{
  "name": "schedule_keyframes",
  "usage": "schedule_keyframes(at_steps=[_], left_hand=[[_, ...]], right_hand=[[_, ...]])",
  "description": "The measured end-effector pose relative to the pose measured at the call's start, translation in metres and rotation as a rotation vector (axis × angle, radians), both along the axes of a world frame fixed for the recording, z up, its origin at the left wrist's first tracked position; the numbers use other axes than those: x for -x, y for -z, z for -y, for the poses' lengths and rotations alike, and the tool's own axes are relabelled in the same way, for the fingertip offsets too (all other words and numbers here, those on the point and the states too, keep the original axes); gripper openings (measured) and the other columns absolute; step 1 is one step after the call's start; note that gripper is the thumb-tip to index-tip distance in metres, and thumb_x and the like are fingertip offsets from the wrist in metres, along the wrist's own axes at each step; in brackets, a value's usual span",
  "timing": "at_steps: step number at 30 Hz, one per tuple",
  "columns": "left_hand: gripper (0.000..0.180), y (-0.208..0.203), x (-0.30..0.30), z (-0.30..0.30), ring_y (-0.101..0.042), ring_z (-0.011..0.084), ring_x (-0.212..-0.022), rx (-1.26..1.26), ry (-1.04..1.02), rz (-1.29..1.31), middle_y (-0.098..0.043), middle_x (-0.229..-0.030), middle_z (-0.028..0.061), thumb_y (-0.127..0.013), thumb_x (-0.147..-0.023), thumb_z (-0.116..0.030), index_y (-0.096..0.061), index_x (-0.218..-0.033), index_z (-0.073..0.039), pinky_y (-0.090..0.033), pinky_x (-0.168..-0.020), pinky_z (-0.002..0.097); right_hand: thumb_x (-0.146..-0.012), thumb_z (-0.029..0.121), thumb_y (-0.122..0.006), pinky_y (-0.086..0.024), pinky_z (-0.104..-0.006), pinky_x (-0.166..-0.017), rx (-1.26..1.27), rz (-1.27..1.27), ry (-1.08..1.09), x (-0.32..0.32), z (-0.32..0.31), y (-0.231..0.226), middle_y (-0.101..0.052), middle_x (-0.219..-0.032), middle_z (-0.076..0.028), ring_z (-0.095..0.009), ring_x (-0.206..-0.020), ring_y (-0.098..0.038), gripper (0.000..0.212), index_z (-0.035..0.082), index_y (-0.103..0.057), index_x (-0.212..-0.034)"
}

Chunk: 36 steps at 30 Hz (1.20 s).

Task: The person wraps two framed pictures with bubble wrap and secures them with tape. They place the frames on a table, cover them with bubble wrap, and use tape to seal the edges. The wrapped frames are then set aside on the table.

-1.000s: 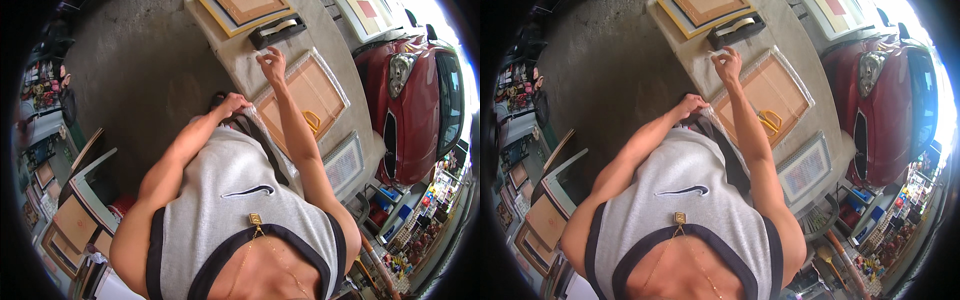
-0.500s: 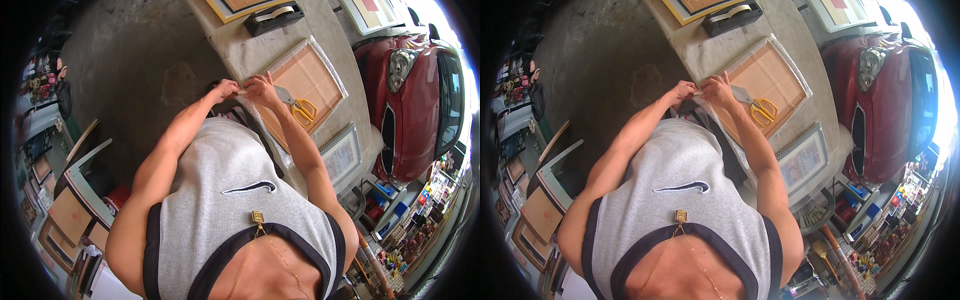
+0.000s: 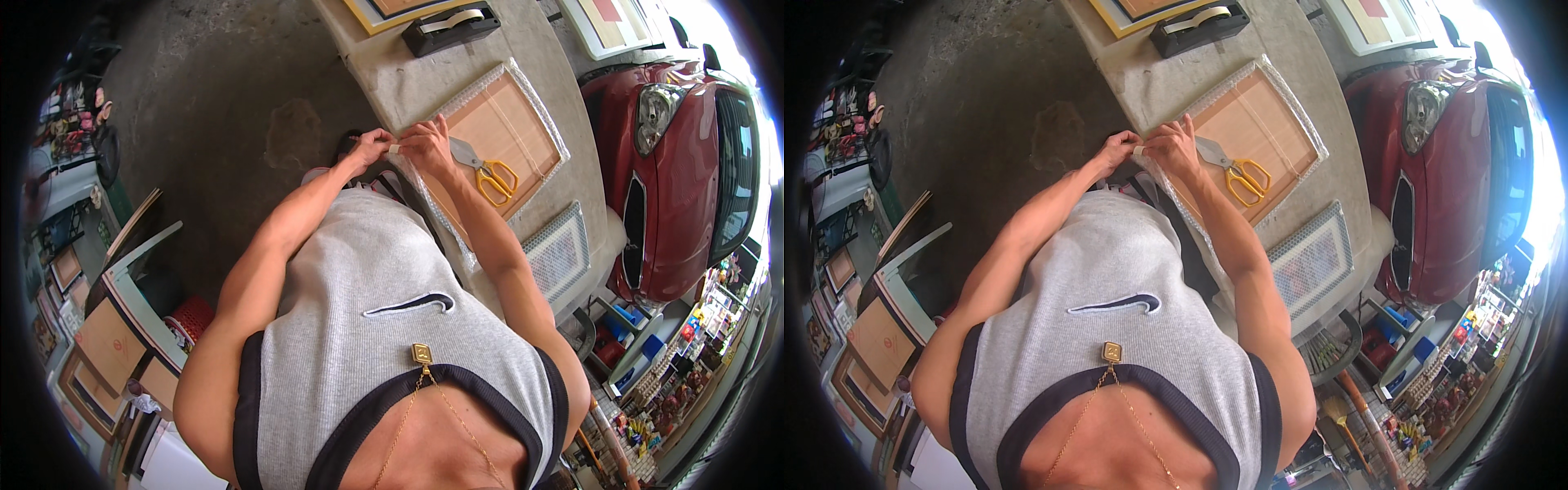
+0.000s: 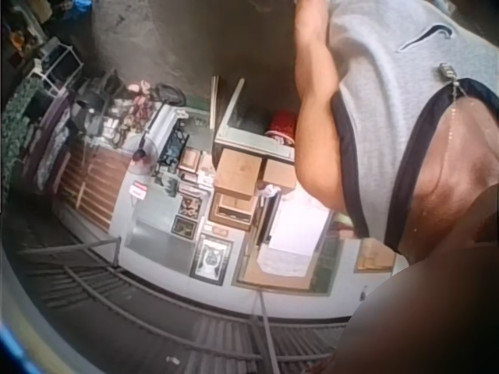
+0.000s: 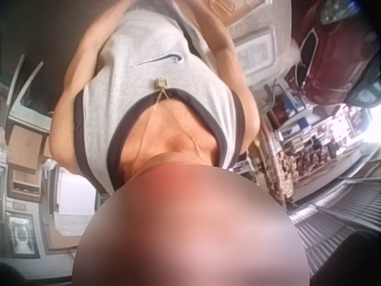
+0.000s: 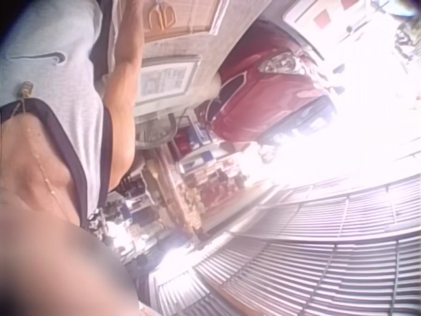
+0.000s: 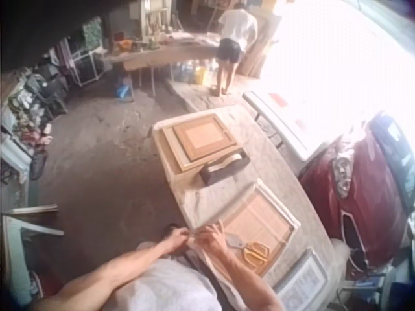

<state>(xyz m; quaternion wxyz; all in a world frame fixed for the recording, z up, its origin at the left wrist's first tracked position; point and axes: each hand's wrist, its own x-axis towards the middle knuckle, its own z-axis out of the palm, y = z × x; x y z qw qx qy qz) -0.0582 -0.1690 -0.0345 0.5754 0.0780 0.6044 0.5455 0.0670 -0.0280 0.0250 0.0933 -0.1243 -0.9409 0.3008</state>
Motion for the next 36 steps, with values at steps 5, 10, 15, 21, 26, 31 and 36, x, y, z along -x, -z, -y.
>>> schedule_keyframes(at_steps=[5, 10, 15, 21, 26, 31, 36], left_hand=[[0.017, -0.010, 0.004, 0.007, -0.054, 0.0092, -0.065, 0.007, 0.182, -0.392, -0.060, -0.074, 0.0002, -0.064, -0.085, -0.014, -0.057, -0.100, -0.007, -0.044, -0.060, 0.0259], [0.019, -0.032, -0.003, 0.012, -0.062, 0.0121, -0.072, -0.224, 0.038, -0.615, -0.066, -0.079, 0.0048, -0.063, -0.086, -0.016, -0.057, -0.099, -0.004, -0.048, -0.061, 0.0301], [0.014, -0.043, -0.004, 0.010, -0.063, 0.0134, -0.067, -0.265, 0.018, -0.989, -0.067, -0.074, 0.0056, -0.064, -0.086, -0.019, -0.063, -0.088, -0.005, -0.050, -0.060, 0.0307], [0.024, -0.018, -0.008, 0.004, -0.060, 0.0090, -0.060, -0.029, -0.092, -0.767, -0.065, -0.064, 0.0034, -0.065, -0.087, -0.025, -0.065, -0.080, -0.002, -0.047, -0.055, 0.0282], [0.019, 0.004, -0.009, 0.006, -0.060, 0.0120, -0.064, 0.217, -0.062, -0.181, -0.066, -0.076, 0.0025, -0.067, -0.085, -0.025, -0.068, -0.090, -0.007, -0.048, -0.060, 0.0258], [0.024, -0.008, 0.000, 0.003, -0.060, 0.0180, -0.099, 0.339, 0.080, 0.476, -0.064, -0.100, 0.0015, -0.055, -0.090, -0.030, -0.063, -0.105, -0.013, -0.044, -0.089, 0.0487], [0.038, -0.029, 0.006, -0.013, -0.052, 0.0269, -0.111, 0.516, 0.220, 0.679, -0.058, -0.113, 0.0068, -0.044, -0.089, -0.043, -0.058, -0.113, -0.016, -0.026, -0.096, 0.0689]], right_hand=[[-0.065, 0.032, -0.076, -0.021, -0.0569, -0.106, -0.054, 0.060, -0.023, 0.006, -0.003, -0.003, -0.065, -0.089, 0.006, -0.017, -0.101, -0.055, 0.015, 0.022, -0.074, -0.076], [-0.064, 0.032, -0.077, -0.022, -0.0567, -0.105, -0.088, 0.114, -0.025, 0.010, -0.004, -0.005, -0.064, -0.084, 0.005, -0.017, -0.098, -0.055, 0.015, 0.022, -0.074, -0.074], [-0.066, 0.033, -0.077, -0.021, -0.0570, -0.106, -0.094, 0.200, -0.043, 0.013, -0.005, -0.009, -0.065, -0.090, 0.004, -0.019, -0.102, -0.054, 0.016, 0.021, -0.074, -0.077], [-0.068, 0.035, -0.076, -0.017, -0.0549, -0.110, -0.067, 0.272, 0.002, 0.014, -0.002, -0.013, -0.067, -0.096, 0.002, -0.019, -0.108, -0.053, 0.031, 0.018, -0.073, -0.093], [-0.065, 0.036, -0.076, -0.016, -0.0526, -0.111, -0.038, 0.210, 0.051, 0.014, 0.001, -0.011, -0.067, -0.098, 0.001, -0.019, -0.111, -0.052, 0.049, 0.017, -0.068, -0.110], [-0.064, 0.037, -0.077, -0.015, -0.0521, -0.113, -0.034, 0.176, 0.063, 0.010, 0.002, -0.010, -0.067, -0.098, 0.002, -0.018, -0.112, -0.052, 0.051, 0.020, -0.068, -0.111], [-0.063, 0.035, -0.077, -0.015, -0.0524, -0.113, 0.010, 0.170, 0.079, 0.009, -0.001, -0.009, -0.067, -0.097, 0.002, -0.019, -0.111, -0.053, 0.046, 0.021, -0.069, -0.106]])
